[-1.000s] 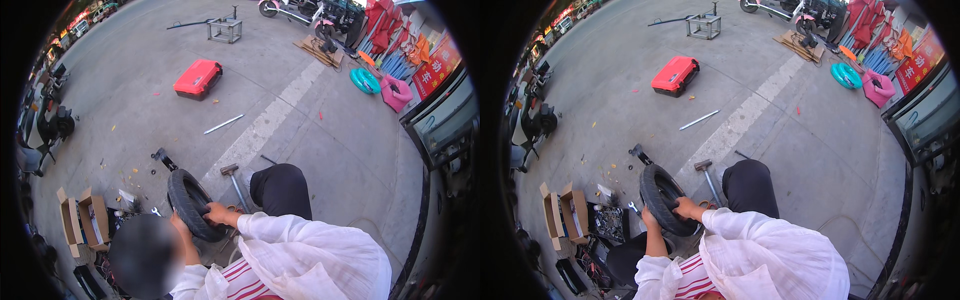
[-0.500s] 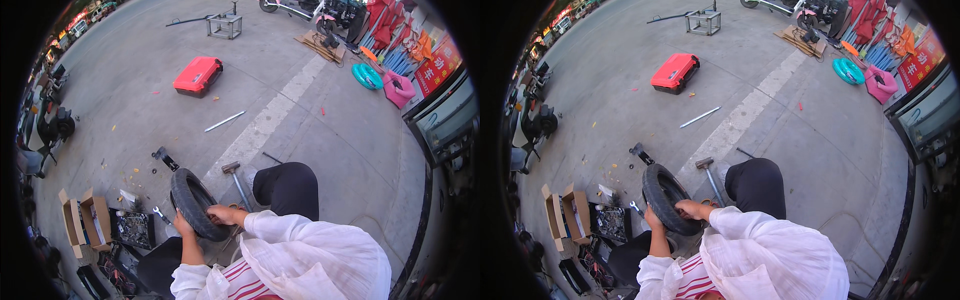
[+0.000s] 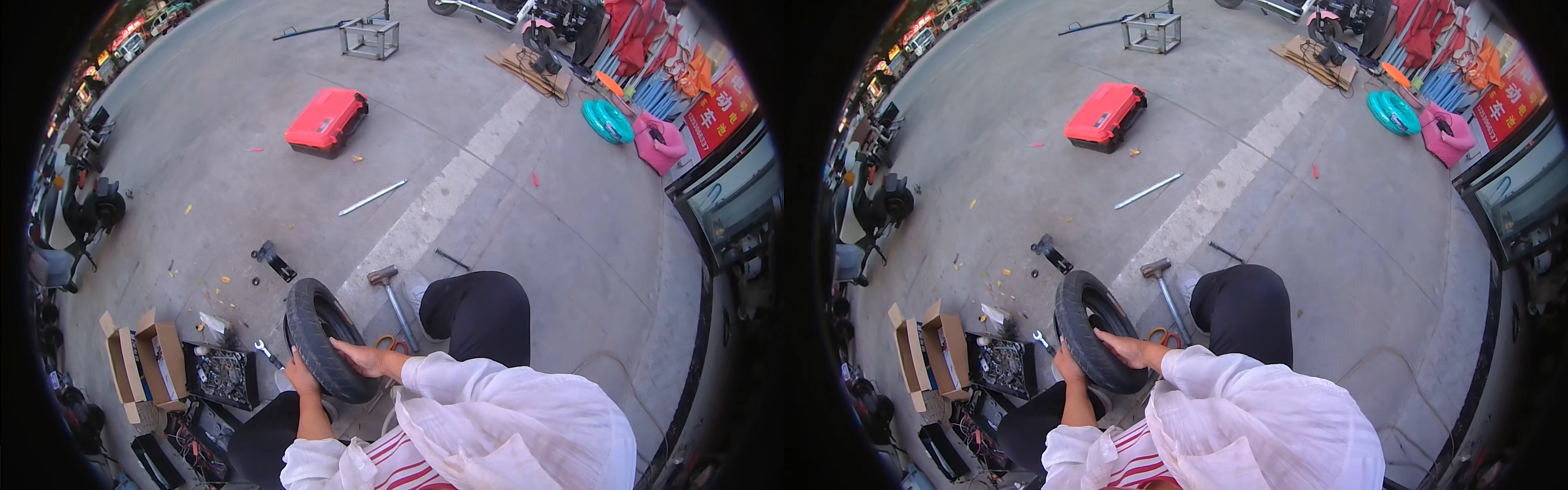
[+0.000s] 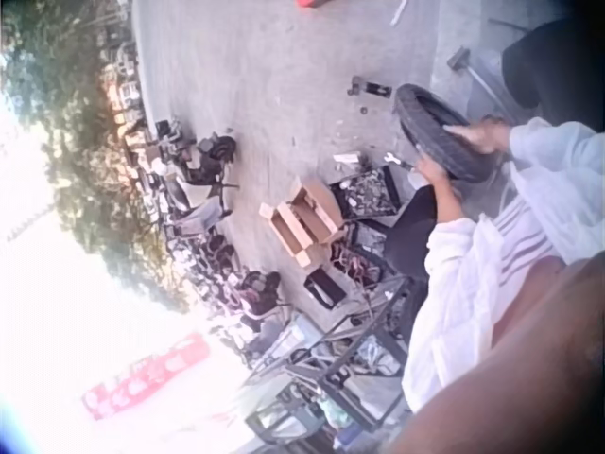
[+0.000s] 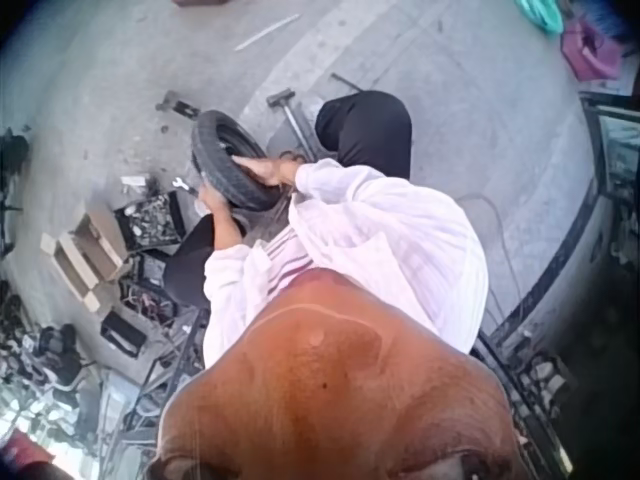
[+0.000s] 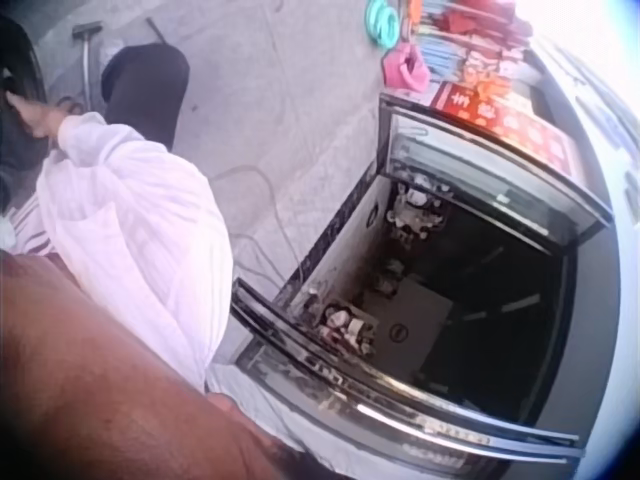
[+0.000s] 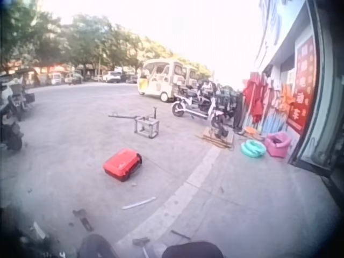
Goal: The person sits on the ground and uses a metal tire lever to pry a tire off its rim. They repeatedly insert the lever between the tire bead and rim, rotate the tire, and work around the circumference to loosen the bead.
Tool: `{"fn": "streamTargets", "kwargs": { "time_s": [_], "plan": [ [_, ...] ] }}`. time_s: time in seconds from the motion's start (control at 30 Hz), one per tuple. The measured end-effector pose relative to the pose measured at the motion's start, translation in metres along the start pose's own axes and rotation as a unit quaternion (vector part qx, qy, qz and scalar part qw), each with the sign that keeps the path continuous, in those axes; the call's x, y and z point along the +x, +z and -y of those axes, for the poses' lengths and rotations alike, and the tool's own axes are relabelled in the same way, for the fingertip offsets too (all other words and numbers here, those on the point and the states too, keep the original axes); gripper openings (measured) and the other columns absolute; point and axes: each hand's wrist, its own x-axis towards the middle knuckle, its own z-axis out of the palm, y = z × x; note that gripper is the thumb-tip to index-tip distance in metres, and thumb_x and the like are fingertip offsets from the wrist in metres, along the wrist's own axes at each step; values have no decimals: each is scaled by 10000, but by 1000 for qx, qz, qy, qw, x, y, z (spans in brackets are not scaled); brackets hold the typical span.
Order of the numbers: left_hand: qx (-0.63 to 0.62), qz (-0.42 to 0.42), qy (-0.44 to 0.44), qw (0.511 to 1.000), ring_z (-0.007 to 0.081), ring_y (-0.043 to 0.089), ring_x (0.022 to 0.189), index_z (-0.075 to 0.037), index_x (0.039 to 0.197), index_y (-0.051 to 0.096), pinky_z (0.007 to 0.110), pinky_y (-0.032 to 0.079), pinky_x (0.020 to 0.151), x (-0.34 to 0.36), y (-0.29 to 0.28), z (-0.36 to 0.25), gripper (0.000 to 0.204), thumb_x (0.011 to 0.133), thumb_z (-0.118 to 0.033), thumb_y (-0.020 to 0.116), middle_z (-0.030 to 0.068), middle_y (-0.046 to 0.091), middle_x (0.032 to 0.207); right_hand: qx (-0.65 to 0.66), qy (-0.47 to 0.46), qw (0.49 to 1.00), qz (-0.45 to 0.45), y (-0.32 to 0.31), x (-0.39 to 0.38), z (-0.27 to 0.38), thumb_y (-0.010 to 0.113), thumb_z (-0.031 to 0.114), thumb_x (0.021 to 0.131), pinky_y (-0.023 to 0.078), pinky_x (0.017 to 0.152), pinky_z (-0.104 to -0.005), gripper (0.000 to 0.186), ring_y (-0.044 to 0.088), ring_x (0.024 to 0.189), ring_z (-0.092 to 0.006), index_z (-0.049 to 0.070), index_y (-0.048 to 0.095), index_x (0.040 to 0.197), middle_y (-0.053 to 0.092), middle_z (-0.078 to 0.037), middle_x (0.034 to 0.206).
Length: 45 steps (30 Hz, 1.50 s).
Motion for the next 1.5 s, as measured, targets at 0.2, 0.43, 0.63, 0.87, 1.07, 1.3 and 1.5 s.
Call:
{"fn": "streamTargets", "kwargs": {
  "time_s": [0.2, 0.43, 0.63, 0.87, 1.07, 1.3, 1.5],
  "plan": [
    [-51, 7, 14, 999, 229, 592, 677, 109, 825, 639, 391, 470, 692, 13, 2, 7, 568, 982, -422, 511, 177, 657, 756, -87, -47, 993, -58, 11, -9, 22, 518, 541, 955, 458, 924, -301, 608, 602, 1052, -150, 6, 588, 1236, 627, -75, 1208],
    [113, 33, 95, 988, 252, 575, 641, 89, 765, 619, 415, 448, 657, -9, 9, 5, 562, 976, -421, 512, 207, 624, 696, -36, -116, 987, -108, 24, -19, 67, 655, 506, 879, 510, 716, -265, 484, 630, 758, -137, 57, 659, 1059, 670, -31, 908],
    [75, 88, 123, 986, 298, 600, 718, 75, 877, 600, 414, 455, 703, -41, 19, -27, 439, 973, -346, 525, 192, 627, 759, -8, -136, 984, -118, 3, -28, 63, 699, 452, 859, 519, 727, -319, 454, 649, 828, -171, 45, 666, 1059, 687, -53, 962],
    [17, 45, 20, 999, 290, 611, 850, 62, 1014, 587, 400, 467, 807, -65, 32, 24, 502, 933, -433, 592, 219, 636, 954, -115, -191, 945, -240, 10, -43, 64, 583, 617, 883, 491, 813, -343, 672, 624, 901, -194, -11, 639, 1114, 667, -87, 1015],
    [-98, 54, -41, 993, 284, 636, 878, 93, 1096, 571, 386, 494, 805, -36, 45, 51, 602, 926, -484, 590, 213, 650, 978, -217, -236, 924, -209, 19, -41, -3, 554, 592, 912, 445, 928, -310, 732, 588, 1034, -197, -63, 569, 1238, 630, -151, 1158],
    [-219, 91, -56, 970, 205, 623, 869, 129, 1189, 517, 320, 511, 765, -40, 2, -29, 559, 921, -344, 647, 184, 637, 1028, -91, -224, 966, -95, 56, -48, 47, 660, 319, 891, 496, 863, -320, 449, 638, 941, -184, -48, 609, 1145, 668, -115, 1059],
    [-222, 198, -96, 950, 175, 660, 871, 78, 1231, 487, 277, 518, 746, -62, -36, -99, 371, 989, -203, 498, 161, 653, 1023, -90, -207, 970, -92, 70, -69, 68, 602, 361, 925, 465, 897, -311, 339, 630, 927, -150, 63, 667, 1072, 683, -42, 1005]
  ]
}}
